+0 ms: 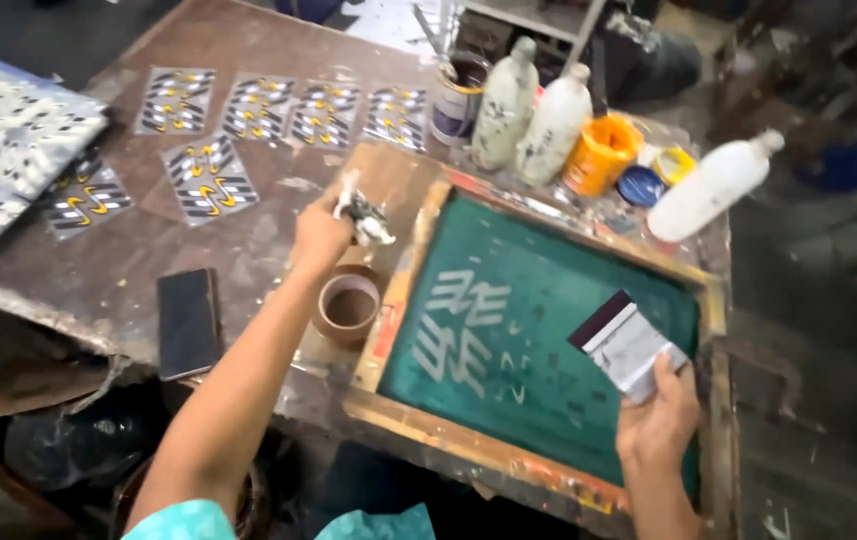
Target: Screen printing stickers on a mesh frame and cleaning the screen with a scraper.
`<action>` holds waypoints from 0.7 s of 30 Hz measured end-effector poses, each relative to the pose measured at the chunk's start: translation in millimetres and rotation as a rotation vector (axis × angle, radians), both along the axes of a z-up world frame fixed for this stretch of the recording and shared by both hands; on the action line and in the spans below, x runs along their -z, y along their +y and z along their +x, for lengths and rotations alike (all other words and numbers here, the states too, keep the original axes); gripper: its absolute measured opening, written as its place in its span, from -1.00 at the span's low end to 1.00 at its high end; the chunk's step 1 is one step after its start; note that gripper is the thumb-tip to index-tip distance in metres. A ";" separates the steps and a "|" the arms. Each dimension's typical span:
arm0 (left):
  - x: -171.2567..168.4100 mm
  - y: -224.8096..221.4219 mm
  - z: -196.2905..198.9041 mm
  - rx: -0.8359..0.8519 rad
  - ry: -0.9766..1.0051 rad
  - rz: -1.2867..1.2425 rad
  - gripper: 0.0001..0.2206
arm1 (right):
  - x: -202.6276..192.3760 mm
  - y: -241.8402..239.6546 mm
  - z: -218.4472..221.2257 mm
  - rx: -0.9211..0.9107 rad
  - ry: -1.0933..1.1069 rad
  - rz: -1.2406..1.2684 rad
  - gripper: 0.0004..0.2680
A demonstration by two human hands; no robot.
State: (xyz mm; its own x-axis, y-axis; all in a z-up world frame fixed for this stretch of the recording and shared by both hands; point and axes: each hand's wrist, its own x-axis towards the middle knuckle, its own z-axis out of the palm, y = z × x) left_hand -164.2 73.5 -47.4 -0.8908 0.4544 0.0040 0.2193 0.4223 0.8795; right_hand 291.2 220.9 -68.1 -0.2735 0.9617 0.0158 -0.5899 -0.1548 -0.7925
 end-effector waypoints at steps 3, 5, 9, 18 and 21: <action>54.9 13.8 -25.0 0.091 0.253 -0.302 -0.62 | -26.9 -12.6 -22.7 -0.006 0.030 -0.046 -0.81; 106.9 21.0 -34.1 0.054 0.938 -0.159 -0.53 | -32.1 -15.4 -34.7 -0.030 0.043 -0.109 -0.80; -32.9 -39.4 109.3 0.142 0.575 -0.184 -0.46 | -54.6 -40.3 -79.1 -0.049 0.054 -0.102 -0.82; 17.4 -97.1 177.2 0.318 -0.511 0.619 -0.70 | -10.2 -141.8 -187.4 -0.188 0.121 -0.006 -0.89; -9.4 -142.4 136.5 0.157 -0.481 0.746 -0.79 | 4.9 -166.5 -195.9 -0.242 -0.258 0.268 -0.87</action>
State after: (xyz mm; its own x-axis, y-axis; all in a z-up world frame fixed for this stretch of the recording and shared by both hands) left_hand -27.6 -68.9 -38.0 -0.8002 0.5996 -0.0108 -0.2366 -0.2991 0.9244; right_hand 95.3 54.4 -73.0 -0.5180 0.8408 0.1572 -0.3398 -0.0336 -0.9399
